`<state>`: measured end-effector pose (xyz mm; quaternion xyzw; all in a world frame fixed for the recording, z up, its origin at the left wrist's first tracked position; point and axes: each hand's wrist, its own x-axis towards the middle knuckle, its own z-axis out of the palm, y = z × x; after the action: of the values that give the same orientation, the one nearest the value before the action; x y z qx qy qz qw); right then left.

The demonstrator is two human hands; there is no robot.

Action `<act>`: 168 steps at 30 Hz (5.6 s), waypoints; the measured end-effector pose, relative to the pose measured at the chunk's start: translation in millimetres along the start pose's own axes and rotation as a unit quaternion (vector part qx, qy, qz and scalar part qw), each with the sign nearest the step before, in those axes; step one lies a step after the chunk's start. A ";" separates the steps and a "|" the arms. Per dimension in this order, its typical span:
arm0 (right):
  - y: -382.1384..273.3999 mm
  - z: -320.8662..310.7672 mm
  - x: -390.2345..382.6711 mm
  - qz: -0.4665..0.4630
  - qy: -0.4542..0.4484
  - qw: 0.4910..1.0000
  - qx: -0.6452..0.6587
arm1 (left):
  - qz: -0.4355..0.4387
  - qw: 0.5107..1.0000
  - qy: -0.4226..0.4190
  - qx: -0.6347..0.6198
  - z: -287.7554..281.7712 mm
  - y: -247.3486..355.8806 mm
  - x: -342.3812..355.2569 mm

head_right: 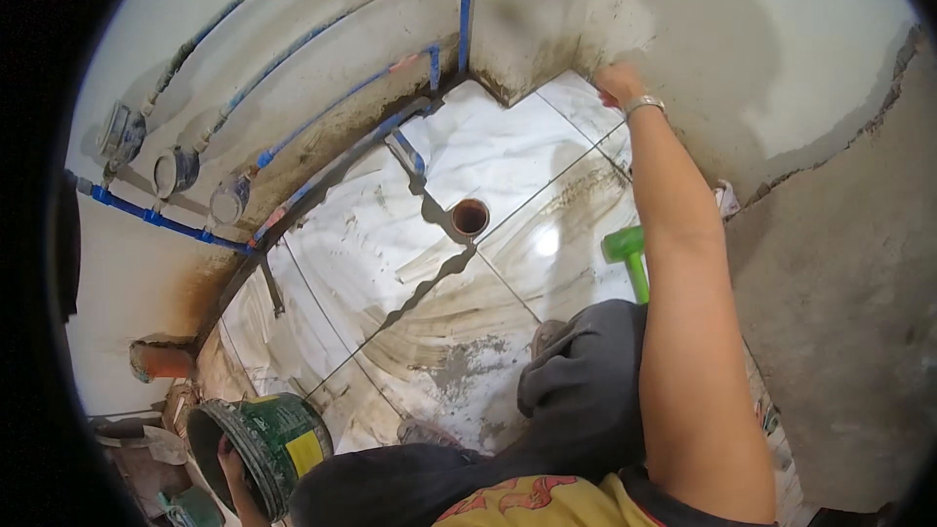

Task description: The person wipes grout from tiles with a sponge and a bucket of water, then taps the tiles into place with a rubber mallet.

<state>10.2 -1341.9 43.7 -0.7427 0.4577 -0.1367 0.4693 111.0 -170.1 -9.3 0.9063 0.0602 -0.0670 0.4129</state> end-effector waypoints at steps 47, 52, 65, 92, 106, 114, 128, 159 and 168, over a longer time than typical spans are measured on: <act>195.9 167.5 -372.3 -0.133 -0.409 0.903 0.007 | 0.347 0.927 0.024 0.142 626.0 359.4 152.9; 200.8 172.8 -371.8 -0.134 -0.415 0.900 -0.011 | 0.319 0.943 0.011 0.090 627.7 361.3 118.2; 204.5 175.0 -373.4 -0.146 -0.401 0.904 -0.022 | 0.269 0.959 -0.090 -0.003 608.5 368.2 96.2; 210.0 173.7 -374.8 -0.121 -0.408 0.905 -0.014 | 0.323 0.922 -0.193 0.091 614.8 384.5 76.2; 204.7 171.1 -372.1 -0.125 -0.405 0.905 -0.031 | 0.301 0.913 -0.260 0.090 611.8 373.7 69.8; 209.8 178.8 -373.3 -0.138 -0.403 0.905 -0.014 | 0.390 0.877 -0.256 0.119 621.2 389.3 91.9; 209.5 179.5 -373.3 -0.131 -0.411 0.902 -0.010 | 0.337 0.916 -0.209 0.054 608.3 364.3 69.4; 212.6 177.4 -372.1 -0.129 -0.402 0.907 -0.009 | 0.338 0.854 -0.387 0.081 606.7 381.4 -7.4; 206.1 178.5 -374.4 -0.083 -0.416 0.906 -0.001 | 0.498 0.662 -0.495 0.264 643.0 431.9 -11.5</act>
<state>-194.0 -966.2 -134.2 -0.7681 0.1581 0.1467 0.6029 124.5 -938.7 -105.6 0.7055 -0.6331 -0.3033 0.0970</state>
